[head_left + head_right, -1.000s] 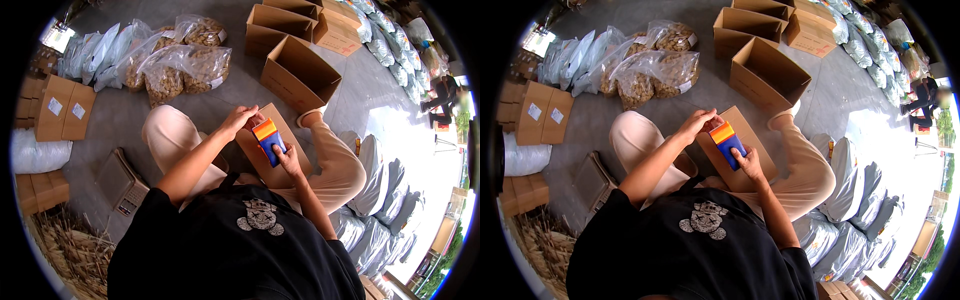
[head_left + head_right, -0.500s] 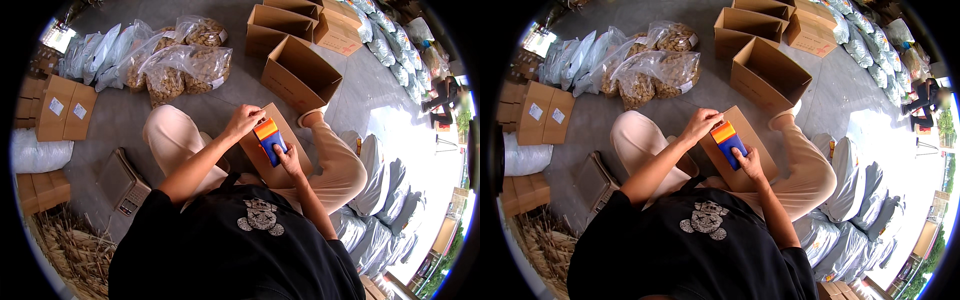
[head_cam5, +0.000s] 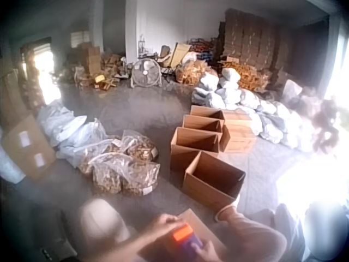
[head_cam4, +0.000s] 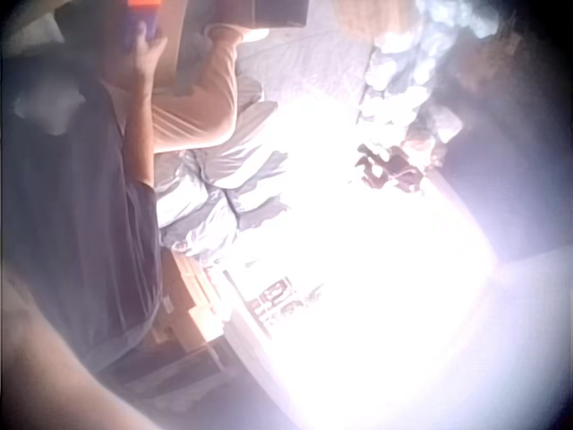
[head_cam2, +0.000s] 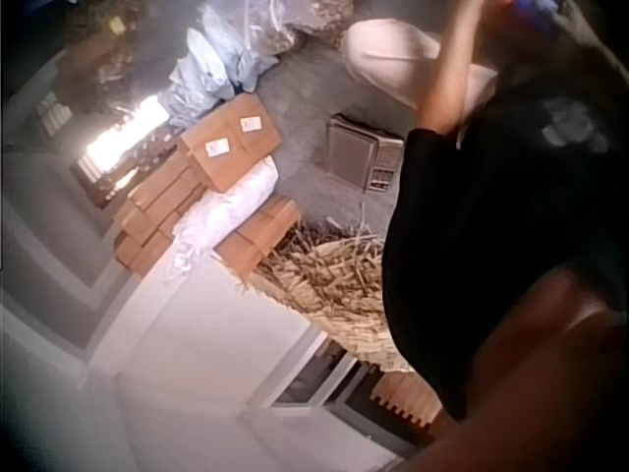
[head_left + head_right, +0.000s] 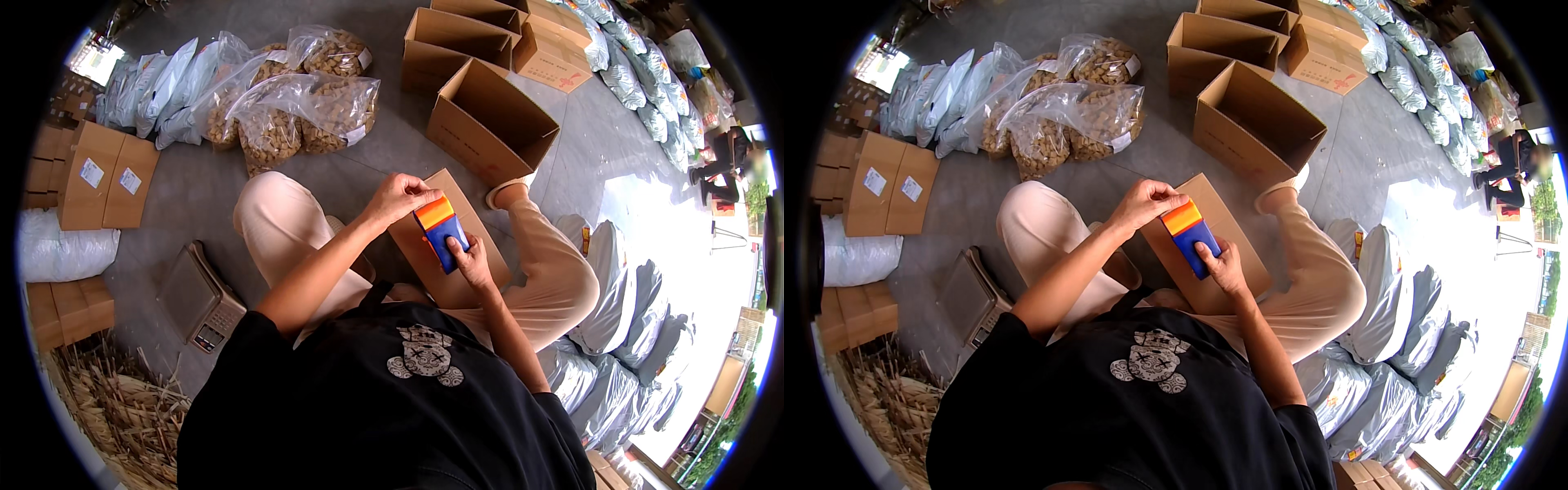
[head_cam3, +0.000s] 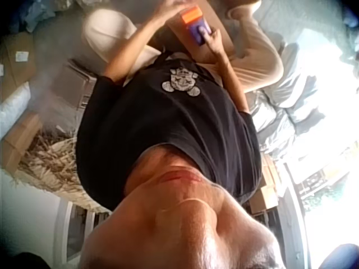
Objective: The person assembles cardboard boxes by folding the flaps and sealing them with a handheld tape dispenser, then places large plastic bags containing food items into the completed boxes.
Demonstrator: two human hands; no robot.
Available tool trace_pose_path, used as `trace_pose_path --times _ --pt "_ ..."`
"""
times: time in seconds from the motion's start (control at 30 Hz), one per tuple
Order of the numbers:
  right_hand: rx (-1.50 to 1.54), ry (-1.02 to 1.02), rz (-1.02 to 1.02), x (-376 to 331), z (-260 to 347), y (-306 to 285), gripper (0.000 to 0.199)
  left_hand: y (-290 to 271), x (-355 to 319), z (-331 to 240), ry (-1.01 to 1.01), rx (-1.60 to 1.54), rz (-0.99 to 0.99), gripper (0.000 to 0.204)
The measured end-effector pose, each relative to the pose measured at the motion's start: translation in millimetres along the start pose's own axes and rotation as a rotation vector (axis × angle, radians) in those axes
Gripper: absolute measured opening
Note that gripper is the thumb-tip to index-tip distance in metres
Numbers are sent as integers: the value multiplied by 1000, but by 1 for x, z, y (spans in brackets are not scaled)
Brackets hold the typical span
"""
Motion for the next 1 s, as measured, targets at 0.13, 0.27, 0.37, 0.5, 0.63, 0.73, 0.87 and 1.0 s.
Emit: trace_pose_path --times 0.13,0.27,0.37,0.5,0.63,0.73,0.87,1.0 --pt "6 3 -1 -1 1 0 43 -2 -2 1 -234 -181 25 29" --pt "-11 -6 -9 0 -4 0 43 1 1 20 -351 -269 35 25" --pt "-49 -45 -24 2 -4 -1 42 4 11 35 -339 -302 47 18" --pt "-55 -21 -24 0 23 4 40 -2 34 46 -208 -239 -70 9" --pt "-46 69 -5 -8 30 -4 39 -16 56 59 -242 -296 -169 11" --pt "-43 126 10 -22 26 -15 39 -59 79 70 -237 -159 -234 12" --pt "1 145 1 -21 27 -15 41 -68 108 66 -198 48 -286 11" --pt "-89 174 -40 -13 17 -11 43 -68 124 104 -257 139 -314 15"
Point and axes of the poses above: each hand's wrist, its own x-axis towards the middle knuckle, its own y-axis out of the palm, z = x × y, the point moved 2 cm from there along x, towards the middle knuckle, and after that the axes turned 5 degrees about -z, right-handed, at the moved point
